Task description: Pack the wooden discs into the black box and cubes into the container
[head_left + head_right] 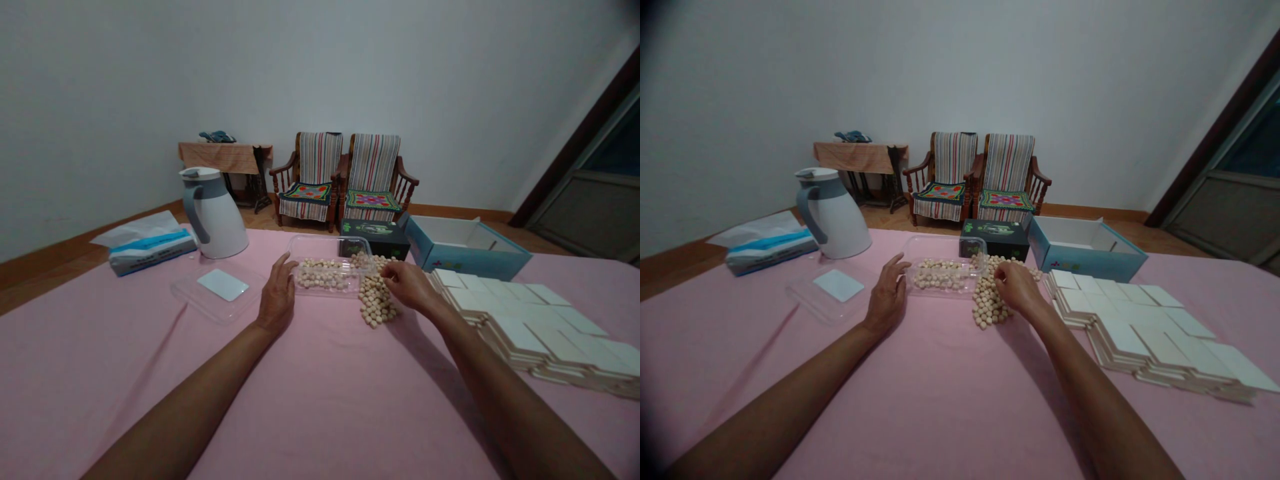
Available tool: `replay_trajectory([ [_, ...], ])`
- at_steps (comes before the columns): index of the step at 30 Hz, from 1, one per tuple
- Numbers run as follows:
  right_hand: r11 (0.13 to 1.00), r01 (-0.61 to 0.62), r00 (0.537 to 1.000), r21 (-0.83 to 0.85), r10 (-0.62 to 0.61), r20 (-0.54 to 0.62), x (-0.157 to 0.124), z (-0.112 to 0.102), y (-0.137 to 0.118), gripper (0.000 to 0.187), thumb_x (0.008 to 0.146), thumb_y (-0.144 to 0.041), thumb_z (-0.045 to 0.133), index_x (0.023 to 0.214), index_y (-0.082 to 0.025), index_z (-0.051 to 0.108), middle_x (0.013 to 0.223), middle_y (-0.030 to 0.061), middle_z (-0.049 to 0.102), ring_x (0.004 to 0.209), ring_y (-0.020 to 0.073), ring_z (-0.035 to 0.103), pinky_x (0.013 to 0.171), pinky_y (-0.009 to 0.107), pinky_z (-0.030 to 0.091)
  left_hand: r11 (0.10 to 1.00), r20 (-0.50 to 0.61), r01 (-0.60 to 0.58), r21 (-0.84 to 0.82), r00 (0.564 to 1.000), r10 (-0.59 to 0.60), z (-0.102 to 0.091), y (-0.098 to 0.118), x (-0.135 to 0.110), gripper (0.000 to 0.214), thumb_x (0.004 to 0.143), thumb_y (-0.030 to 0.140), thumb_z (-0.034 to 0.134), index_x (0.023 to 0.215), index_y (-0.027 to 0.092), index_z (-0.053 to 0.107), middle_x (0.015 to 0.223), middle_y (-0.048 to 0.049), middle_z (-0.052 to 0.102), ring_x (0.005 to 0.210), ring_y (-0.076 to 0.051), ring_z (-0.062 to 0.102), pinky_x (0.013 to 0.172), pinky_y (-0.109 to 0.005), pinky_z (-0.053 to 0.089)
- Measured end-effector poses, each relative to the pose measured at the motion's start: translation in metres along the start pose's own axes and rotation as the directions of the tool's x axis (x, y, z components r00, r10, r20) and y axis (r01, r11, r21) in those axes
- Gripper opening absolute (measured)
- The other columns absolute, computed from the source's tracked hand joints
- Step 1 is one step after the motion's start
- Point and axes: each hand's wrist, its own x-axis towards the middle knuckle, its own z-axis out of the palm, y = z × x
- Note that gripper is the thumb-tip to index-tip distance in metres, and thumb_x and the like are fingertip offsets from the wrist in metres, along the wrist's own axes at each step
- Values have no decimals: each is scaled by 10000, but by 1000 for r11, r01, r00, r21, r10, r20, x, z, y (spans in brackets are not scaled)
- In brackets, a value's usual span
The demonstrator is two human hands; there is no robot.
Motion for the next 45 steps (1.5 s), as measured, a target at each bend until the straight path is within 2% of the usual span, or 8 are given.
replay_trajectory([
  [6, 996, -30, 996, -89, 38, 84, -5, 34, 5, 167, 753, -133, 520, 824, -169, 667, 886, 99, 690, 820, 198, 605, 643, 264, 357, 1000, 5, 9, -7, 1000, -9, 1, -2, -1, 370, 864, 90, 402, 1203, 205, 495, 1399, -86, 437, 1294, -198, 436, 1075, -383, 407],
  [12, 992, -90, 995, -93, 94, 37, 0, 14, 9, 132, 727, -135, 529, 781, -156, 648, 811, 87, 675, 763, 186, 598, 643, 264, 371, 1000, 7, 14, -17, 1000, -14, 3, -3, -1, 382, 859, 90, 404, 1211, 210, 492, 1413, -83, 423, 1295, -209, 436, 1007, -365, 474],
  [15, 987, -61, 986, 149, 83, -142, 6, 1, 1, 142, 747, -194, 548, 841, -160, 649, 834, 67, 680, 715, 163, 604, 666, 268, 421, 999, 11, 26, -20, 1000, -25, 3, -3, -1, 392, 855, 91, 409, 1217, 217, 489, 1415, -78, 421, 1282, -211, 451, 971, -357, 501],
  [20, 780, 100, 955, 618, 99, -279, 10, -1, -15, 301, 781, -282, 539, 1037, -151, 627, 960, 70, 701, 767, 157, 653, 704, 274, 491, 1000, 14, 18, -11, 1000, -18, 3, -4, -2, 397, 853, 93, 416, 1224, 218, 488, 1423, -74, 414, 1284, -211, 447, 936, -343, 522],
  [28, 998, 14, 1000, 58, -14, -15, 1, 24, 1, 177, 736, -128, 507, 804, -165, 667, 819, 52, 685, 792, 168, 600, 721, 258, 403, 1000, 19, 22, -7, 1000, -22, 2, -4, -2, 408, 843, 96, 434, 1231, 214, 481, 1433, -80, 404, 1231, -216, 494, 912, -350, 534],
  [37, 1000, -8, 1000, 14, 9, -29, 1, 32, 4, 146, 716, -102, 510, 774, -159, 632, 811, 65, 643, 795, 173, 563, 697, 257, 375, 1000, 23, 22, -6, 999, -22, 2, -3, -3, 421, 832, 93, 449, 1233, 219, 474, 1429, -82, 404, 1191, -215, 521, 884, -350, 548],
  [42, 960, 33, 947, 279, 59, -315, 7, 3, -4, 174, 726, -183, 545, 863, -158, 650, 824, 54, 636, 705, 157, 581, 676, 272, 431, 1000, 28, 21, -3, 999, -21, 2, -2, -2, 426, 830, 91, 447, 1235, 219, 471, 1437, -83, 396, 1196, -217, 520, 896, -359, 546],
  [45, 840, 162, 942, 518, 26, -336, 7, -7, -15, 283, 772, -268, 548, 1021, -166, 636, 947, 63, 675, 774, 158, 627, 707, 273, 469, 1000, 29, 24, -5, 999, -24, 2, -2, -2, 423, 827, 86, 447, 1229, 215, 474, 1434, -85, 399, 1202, -220, 514, 903, -365, 545],
])
